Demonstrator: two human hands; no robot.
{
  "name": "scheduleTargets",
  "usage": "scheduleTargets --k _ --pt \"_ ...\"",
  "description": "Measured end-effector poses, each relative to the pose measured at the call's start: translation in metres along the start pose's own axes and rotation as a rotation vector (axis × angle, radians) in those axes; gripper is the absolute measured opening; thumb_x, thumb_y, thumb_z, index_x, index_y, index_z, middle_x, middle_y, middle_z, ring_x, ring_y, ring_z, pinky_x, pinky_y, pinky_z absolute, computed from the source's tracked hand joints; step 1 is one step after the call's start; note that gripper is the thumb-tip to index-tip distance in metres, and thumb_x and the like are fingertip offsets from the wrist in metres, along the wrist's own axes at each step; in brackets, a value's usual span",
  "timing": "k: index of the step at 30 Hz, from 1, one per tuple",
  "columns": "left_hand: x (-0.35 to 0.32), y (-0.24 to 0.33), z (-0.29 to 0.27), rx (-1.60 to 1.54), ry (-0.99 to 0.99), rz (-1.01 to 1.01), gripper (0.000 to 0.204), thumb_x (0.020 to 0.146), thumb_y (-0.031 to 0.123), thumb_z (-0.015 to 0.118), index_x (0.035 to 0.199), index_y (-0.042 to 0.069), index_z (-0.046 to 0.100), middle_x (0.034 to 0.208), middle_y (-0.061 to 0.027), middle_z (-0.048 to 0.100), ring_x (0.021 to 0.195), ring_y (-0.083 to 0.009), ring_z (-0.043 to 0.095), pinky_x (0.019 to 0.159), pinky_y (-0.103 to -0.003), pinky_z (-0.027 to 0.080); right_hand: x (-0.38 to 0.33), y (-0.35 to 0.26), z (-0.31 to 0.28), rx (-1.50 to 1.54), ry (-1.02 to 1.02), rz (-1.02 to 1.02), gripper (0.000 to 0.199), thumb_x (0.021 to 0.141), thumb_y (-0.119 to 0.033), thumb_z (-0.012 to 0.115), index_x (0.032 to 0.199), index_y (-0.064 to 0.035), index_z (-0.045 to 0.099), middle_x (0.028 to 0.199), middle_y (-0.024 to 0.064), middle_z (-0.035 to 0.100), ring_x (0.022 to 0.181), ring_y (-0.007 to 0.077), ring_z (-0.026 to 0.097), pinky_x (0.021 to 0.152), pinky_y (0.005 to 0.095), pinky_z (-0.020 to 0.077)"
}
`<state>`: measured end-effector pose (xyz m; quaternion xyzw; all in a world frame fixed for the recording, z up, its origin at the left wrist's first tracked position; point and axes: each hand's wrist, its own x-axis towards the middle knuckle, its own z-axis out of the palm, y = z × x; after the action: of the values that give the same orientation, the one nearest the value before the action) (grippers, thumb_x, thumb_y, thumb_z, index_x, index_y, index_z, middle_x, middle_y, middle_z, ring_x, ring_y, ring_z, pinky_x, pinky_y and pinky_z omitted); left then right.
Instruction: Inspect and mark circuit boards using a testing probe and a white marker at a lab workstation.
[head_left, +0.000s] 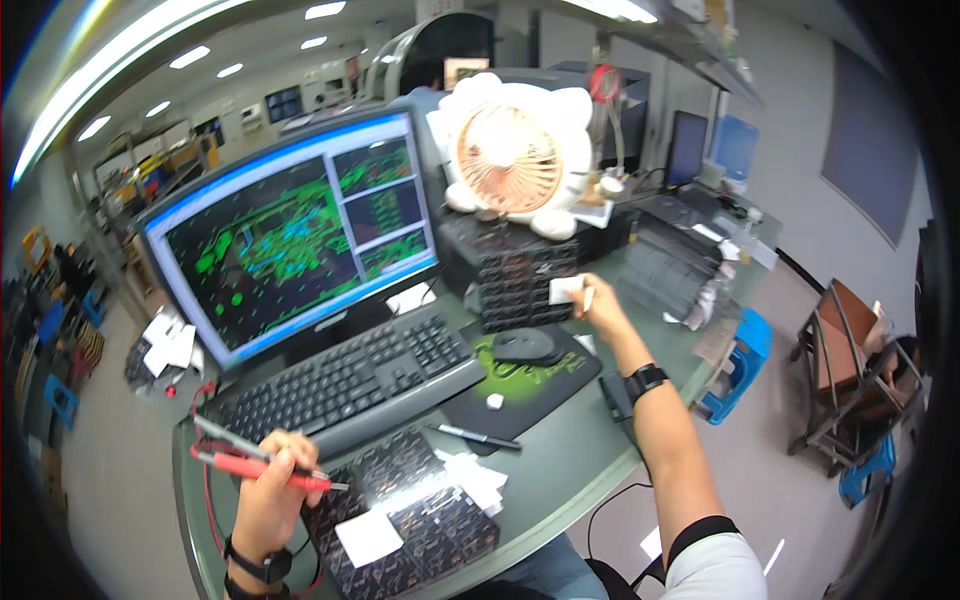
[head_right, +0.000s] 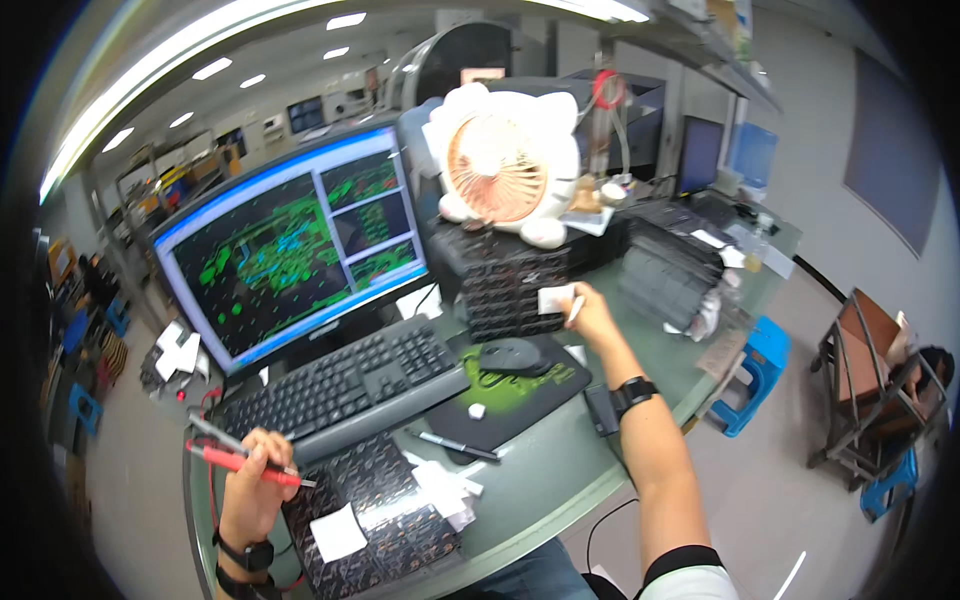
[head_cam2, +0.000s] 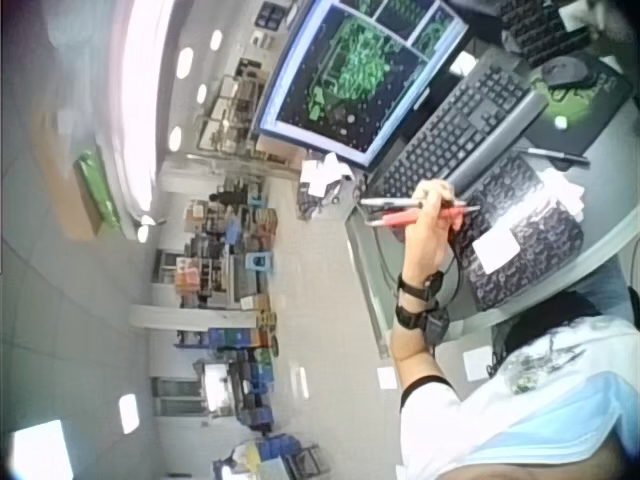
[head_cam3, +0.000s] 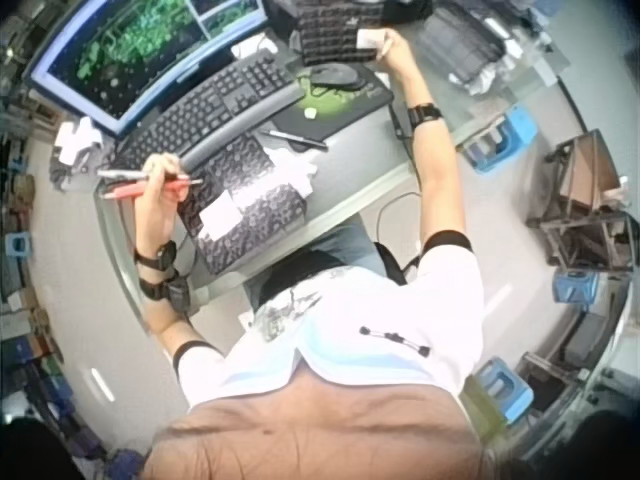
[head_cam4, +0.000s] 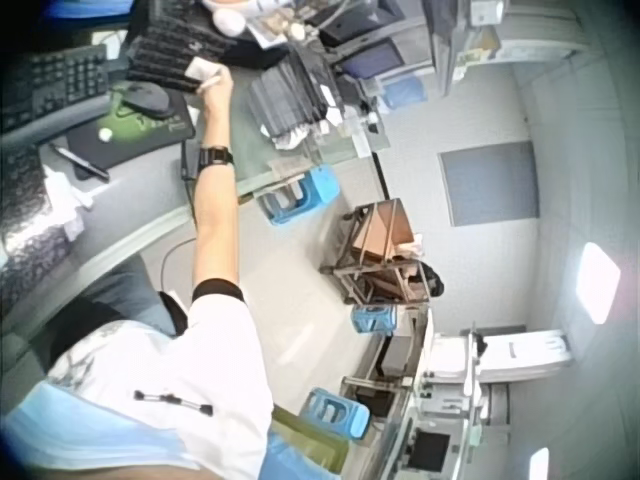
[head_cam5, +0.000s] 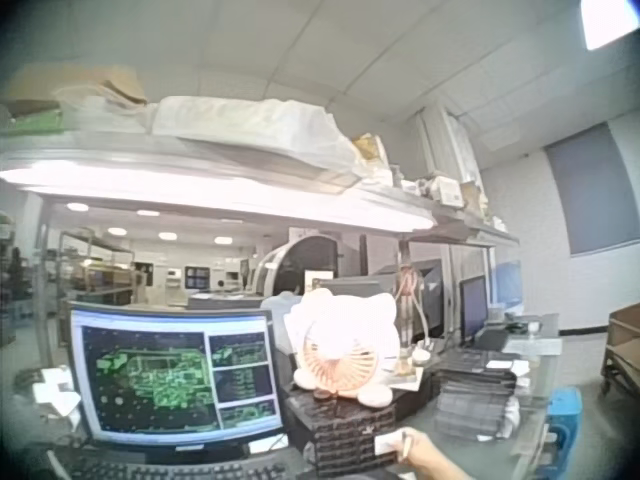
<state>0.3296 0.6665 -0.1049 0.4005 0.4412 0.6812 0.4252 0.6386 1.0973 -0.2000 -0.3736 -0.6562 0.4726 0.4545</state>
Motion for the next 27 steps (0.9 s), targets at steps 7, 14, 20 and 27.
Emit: scheduleTargets --k 7,14,20,27 --pt "0.012 -0.003 0.007 -0.056 0.009 -0.025 0.021 0.093 0.025 0.055 0.086 0.006 0.048 0.082 -0.0055 0.047 0.063 -0.0125 0.052 0.052 -0.023 0.041 -0.010 -0.034 -0.033 -0.207 0.414 -0.126 0.042 0.088 -0.031 0.065 0.117 -0.0032 0.052 0.080 0.0024 0.062 0.053 0.0061 0.047 0.046 0.0221 0.0381" --pt "0.008 -0.004 0.004 0.013 -0.082 -0.051 0.025 0.092 0.028 0.058 0.084 0.008 0.044 0.082 -0.0060 0.044 0.060 -0.0116 0.051 0.046 -0.022 0.038 -0.070 -0.117 0.067 0.333 -0.193 -0.038 0.036 0.101 -0.034 0.039 0.103 -0.0026 0.055 0.070 0.0087 0.063 0.049 0.0046 0.044 0.045 0.0169 0.0339" --pt "0.005 -0.005 -0.005 0.026 -0.138 -0.076 0.025 0.090 0.027 0.057 0.083 0.009 0.041 0.076 -0.0043 0.044 0.059 -0.0102 0.047 0.046 -0.022 0.037 -0.109 -0.120 0.140 0.285 -0.633 -0.126 0.054 0.098 -0.053 0.032 0.105 -0.0033 0.052 0.073 0.0127 0.065 0.049 0.0062 0.046 0.048 0.0174 0.0376" --pt "0.004 -0.014 -0.004 0.166 -0.181 -0.071 0.025 0.090 0.025 0.055 0.079 0.009 0.039 0.070 -0.0025 0.045 0.061 -0.0096 0.043 0.057 -0.024 0.038 -0.118 -0.093 0.136 0.261 -0.619 -0.073 0.045 0.100 -0.043 0.038 0.100 -0.0012 0.054 0.068 0.0129 0.063 0.051 0.0084 0.051 0.049 0.0194 0.0402"
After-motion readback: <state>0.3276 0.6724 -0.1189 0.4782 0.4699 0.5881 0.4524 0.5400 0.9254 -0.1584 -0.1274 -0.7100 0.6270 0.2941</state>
